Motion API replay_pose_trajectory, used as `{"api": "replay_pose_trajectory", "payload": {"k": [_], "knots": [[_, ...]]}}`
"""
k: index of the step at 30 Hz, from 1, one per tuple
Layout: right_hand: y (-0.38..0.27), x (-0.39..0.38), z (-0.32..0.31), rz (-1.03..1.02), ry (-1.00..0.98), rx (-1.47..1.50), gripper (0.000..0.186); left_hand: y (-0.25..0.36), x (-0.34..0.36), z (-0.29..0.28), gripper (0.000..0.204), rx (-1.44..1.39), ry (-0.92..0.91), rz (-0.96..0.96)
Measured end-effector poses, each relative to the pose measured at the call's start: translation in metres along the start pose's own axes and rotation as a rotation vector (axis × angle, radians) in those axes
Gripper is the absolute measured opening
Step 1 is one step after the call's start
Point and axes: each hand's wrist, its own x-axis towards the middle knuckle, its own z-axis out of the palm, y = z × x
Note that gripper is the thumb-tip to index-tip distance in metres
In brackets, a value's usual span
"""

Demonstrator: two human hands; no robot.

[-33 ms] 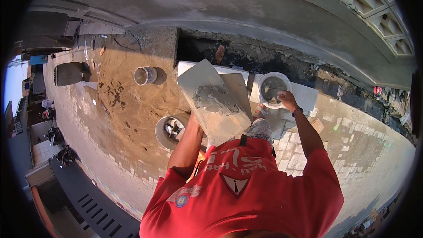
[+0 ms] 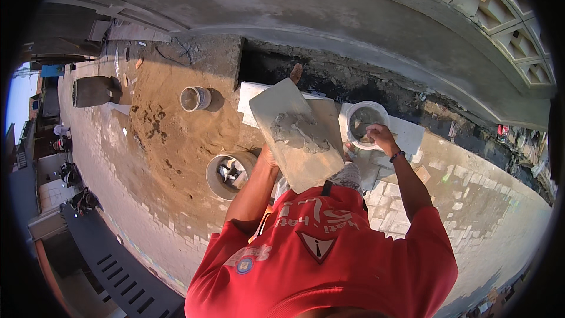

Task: The person scoops cement from a bucket and applies it to a decorative ceiling using a trowel and a smaller finishing tool. They repeatedly smooth and shape the cement along the ceiling's grid pattern.

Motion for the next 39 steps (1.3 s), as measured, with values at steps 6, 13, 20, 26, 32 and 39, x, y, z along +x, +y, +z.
{"api": "replay_pose_trajectory", "payload": {"k": [6, 13, 20, 26, 32, 39], "knots": [[-0.136, -0.119, 0.097, -0.141, -0.188, 0.762, 0.033, -0.028, 0.026, 0.040, 0.068, -0.055, -0.247, -0.060], [-0.091, -0.141, 0.092, -0.092, -0.108, 1.129, 0.043, -0.035, 0.042, 0.036, 0.078, -0.037, -0.444, -0.245], [-0.006, -0.134, 0.109, -0.339, 0.026, 0.572, 0.047, -0.024, 0.014, 0.022, 0.051, 0.144, -0.385, -0.236], [-0.128, -0.133, 0.166, -0.177, -0.585, 1.365, 0.042, 0.005, 0.008, 0.022, 0.080, 0.105, -0.413, -0.185], [-0.154, -0.099, 0.165, -0.115, -0.505, 1.239, 0.041, 0.033, 0.020, 0.014, 0.072, 0.205, -0.414, -0.147], [-0.173, -0.103, 0.179, -0.160, -0.553, 1.193, 0.040, 0.041, 0.018, 0.024, 0.063, 0.094, -0.509, -0.078]]}}
